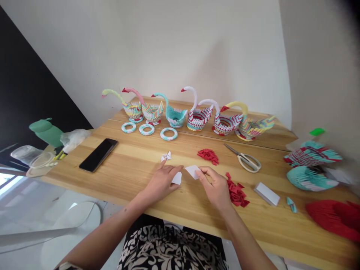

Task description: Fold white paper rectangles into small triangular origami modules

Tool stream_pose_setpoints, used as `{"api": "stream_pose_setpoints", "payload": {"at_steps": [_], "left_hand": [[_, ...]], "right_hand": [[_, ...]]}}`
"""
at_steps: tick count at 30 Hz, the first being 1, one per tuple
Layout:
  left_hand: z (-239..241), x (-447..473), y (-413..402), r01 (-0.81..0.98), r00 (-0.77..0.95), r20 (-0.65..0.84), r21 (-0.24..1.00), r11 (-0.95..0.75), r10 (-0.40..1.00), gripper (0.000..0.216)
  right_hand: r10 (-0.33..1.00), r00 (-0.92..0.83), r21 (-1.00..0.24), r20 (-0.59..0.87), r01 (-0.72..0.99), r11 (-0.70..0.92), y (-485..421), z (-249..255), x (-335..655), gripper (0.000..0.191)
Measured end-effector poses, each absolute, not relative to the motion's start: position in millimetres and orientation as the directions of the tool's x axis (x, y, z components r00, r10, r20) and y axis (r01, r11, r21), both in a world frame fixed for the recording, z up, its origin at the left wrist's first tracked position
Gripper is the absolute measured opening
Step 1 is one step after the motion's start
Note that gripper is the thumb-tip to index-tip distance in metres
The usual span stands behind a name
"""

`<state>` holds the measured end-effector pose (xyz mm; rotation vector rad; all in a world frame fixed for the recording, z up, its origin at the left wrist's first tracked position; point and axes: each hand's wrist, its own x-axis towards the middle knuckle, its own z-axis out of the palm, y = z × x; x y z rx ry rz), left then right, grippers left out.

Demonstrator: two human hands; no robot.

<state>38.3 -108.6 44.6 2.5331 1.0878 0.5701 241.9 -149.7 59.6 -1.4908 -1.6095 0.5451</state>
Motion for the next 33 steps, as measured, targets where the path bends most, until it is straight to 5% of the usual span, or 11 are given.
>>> {"api": "stream_pose_setpoints", "payload": {"at_steps": [6, 10, 14, 17, 27, 33], "left_hand": [[38.4, 41.7, -105.2, 0.607, 0.621, 0.209, 0.481, -0.633, 0.755, 0.051], [40.2, 31.6, -108.7, 0.493, 0.511, 0.244, 0.702, -0.514, 0.824, 0.065], [41.9, 16.9, -120.2, 0.077, 0.219, 0.145, 0.983, -0.165, 0.965, 0.060], [38.2, 13.6, -132.3, -0.240, 0.136, -0.014, 0.970, 0.046, 0.991, 0.060], [35.7, 27.7, -165.4, -0.439, 0.106, -0.119, 0.885, 0.153, 0.987, 0.072], [37.4, 28.9, -172.0, -0.387, 0.138, -0.125, 0.906, 0.170, 0.982, 0.069]], "right_hand": [[0.962, 0.090, -0.836, 0.257, 0.520, 0.175, -153.5, 58.8, 247.3, 0.019], [0.984, 0.160, -0.982, 0.075, 0.186, 0.045, -152.2, 54.1, 244.4, 0.020], [0.983, 0.064, -0.934, -0.174, -0.326, -0.145, -158.7, 45.4, 237.4, 0.023], [0.969, -0.019, -0.850, -0.248, -0.476, -0.227, -170.6, 42.2, 230.9, 0.022], [0.963, -0.144, -0.879, -0.227, -0.395, -0.266, -190.0, 48.3, 208.4, 0.025], [0.959, -0.178, -0.900, -0.221, -0.341, -0.271, -190.5, 49.6, 202.3, 0.031]]}}
